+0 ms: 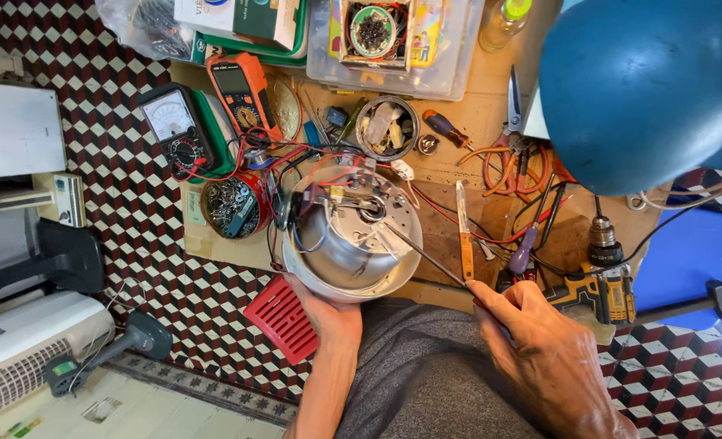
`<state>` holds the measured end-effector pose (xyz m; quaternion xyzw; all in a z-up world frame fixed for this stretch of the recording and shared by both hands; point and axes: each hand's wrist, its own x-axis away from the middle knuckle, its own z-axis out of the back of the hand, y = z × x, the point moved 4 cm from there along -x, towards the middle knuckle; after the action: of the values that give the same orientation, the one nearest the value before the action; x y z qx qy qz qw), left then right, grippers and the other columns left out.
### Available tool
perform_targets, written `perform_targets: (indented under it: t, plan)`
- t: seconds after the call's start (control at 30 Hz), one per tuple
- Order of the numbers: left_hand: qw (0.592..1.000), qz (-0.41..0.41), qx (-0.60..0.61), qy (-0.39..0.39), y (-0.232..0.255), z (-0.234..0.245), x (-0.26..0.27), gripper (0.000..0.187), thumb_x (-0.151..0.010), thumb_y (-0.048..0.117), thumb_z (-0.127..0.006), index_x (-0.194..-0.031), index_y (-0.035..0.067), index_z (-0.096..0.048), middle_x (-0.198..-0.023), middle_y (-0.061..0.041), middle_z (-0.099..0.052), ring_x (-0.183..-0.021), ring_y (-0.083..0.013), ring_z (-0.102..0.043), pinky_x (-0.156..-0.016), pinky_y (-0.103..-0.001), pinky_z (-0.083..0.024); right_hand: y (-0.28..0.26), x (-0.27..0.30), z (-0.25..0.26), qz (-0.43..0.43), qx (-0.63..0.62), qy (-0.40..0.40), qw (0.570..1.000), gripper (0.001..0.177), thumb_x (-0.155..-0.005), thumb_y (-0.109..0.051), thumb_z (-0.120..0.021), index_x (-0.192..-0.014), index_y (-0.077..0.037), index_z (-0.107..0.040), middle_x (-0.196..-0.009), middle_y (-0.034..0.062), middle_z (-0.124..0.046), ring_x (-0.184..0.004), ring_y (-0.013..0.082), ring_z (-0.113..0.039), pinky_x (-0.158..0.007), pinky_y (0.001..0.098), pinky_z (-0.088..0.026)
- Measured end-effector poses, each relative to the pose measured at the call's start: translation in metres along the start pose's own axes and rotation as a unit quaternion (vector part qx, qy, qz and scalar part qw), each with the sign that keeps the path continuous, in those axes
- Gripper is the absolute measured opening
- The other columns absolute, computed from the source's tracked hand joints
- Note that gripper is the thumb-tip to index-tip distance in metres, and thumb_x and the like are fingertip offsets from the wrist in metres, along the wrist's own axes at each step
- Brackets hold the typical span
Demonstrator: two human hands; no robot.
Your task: The person disassembles a red and white electric rice cooker, removes the inner pot, and works on the internal wiring and heating element. They use a screwdriver to adjust components and pliers to cut a wire, then reposition the cooker base.
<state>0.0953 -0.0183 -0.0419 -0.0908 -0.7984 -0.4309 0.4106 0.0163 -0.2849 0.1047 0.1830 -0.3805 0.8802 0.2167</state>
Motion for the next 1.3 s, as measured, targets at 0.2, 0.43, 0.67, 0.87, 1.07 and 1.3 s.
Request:
perform_targets:
  t: [0.2, 0.43, 0.67, 0.87, 1.07, 1.3]
  plan:
    - [0.998, 0.008, 0.012, 0.061, -0.005, 0.017, -0.006, 0.069, -0.096, 0.063, -0.041, -0.152, 0.022, -0.045, -0.158, 0.002, -0.047, -0.144, -0.0216, -0.044, -0.119, -0.041, -0.035, -0.001, -0.011, -0.007, -0.002, 0.019, -0.054, 0.998, 0.045, -0.083, -0.025, -0.075, -0.128, -0.022, -0.07, -0.083, 0.0074, -0.059, -0.062, 0.0254, -0.065, -0.054, 0.0407, -0.053]
    - [0.998, 0.003, 0.014, 0.059, -0.008, 0.025, -0.007, 0.07, -0.098, 0.063, -0.039, -0.152, 0.02, -0.045, -0.159, 0.0, -0.047, -0.145, -0.0219, -0.044, -0.12, -0.041, -0.034, -0.012, -0.025, 0.001, 0.051, 0.057, -0.04, 0.996, 0.04, -0.082, -0.024, -0.076, -0.122, -0.019, -0.072, -0.081, 0.0086, -0.059, -0.06, 0.0279, -0.065, -0.051, 0.0413, -0.053]
    - [0.996, 0.02, 0.004, 0.084, -0.01, 0.03, 0.0, 0.071, -0.096, 0.063, -0.041, -0.152, 0.02, -0.045, -0.157, 0.002, -0.047, -0.143, -0.0197, -0.043, -0.119, -0.041, -0.035, -0.028, -0.036, 0.015, 0.085, 0.101, -0.052, 0.99, 0.038, -0.083, -0.025, -0.075, -0.119, -0.016, -0.073, -0.079, 0.0085, -0.059, -0.059, 0.0253, -0.066, -0.049, 0.0408, -0.053]
    - [0.995, 0.008, -0.008, 0.104, -0.012, 0.053, -0.002, 0.064, -0.099, 0.054, -0.048, -0.149, 0.013, -0.049, -0.152, -0.001, -0.053, -0.139, -0.0182, -0.048, -0.118, -0.038, -0.037, -0.042, -0.042, 0.016, 0.101, 0.146, -0.047, 0.983, 0.038, -0.081, -0.025, -0.075, -0.118, -0.017, -0.074, -0.082, 0.0104, -0.059, -0.063, 0.0288, -0.067, -0.048, 0.0427, -0.053]
    - [0.904, -0.103, -0.387, 0.15, 0.043, 0.039, 0.029, 0.064, -0.1, 0.048, -0.05, -0.147, 0.004, -0.05, -0.143, -0.017, -0.057, -0.131, -0.0287, -0.055, -0.111, -0.042, -0.041, -0.046, -0.043, 0.012, 0.11, 0.152, -0.072, 0.979, 0.046, -0.077, -0.023, -0.072, -0.122, -0.016, -0.072, -0.086, 0.0106, -0.059, -0.07, 0.0292, -0.068, -0.051, 0.042, -0.054]
    - [0.868, -0.052, -0.492, -0.052, 0.073, -0.007, 0.013, 0.091, -0.092, 0.056, -0.056, -0.162, 0.008, -0.026, -0.168, -0.012, -0.031, -0.153, -0.0251, -0.03, -0.12, -0.039, -0.025, -0.04, -0.042, 0.005, 0.106, 0.163, -0.098, 0.976, 0.044, -0.081, -0.025, -0.071, -0.124, -0.019, -0.071, -0.087, 0.0103, -0.058, -0.072, 0.0299, -0.068, -0.055, 0.0432, -0.054]
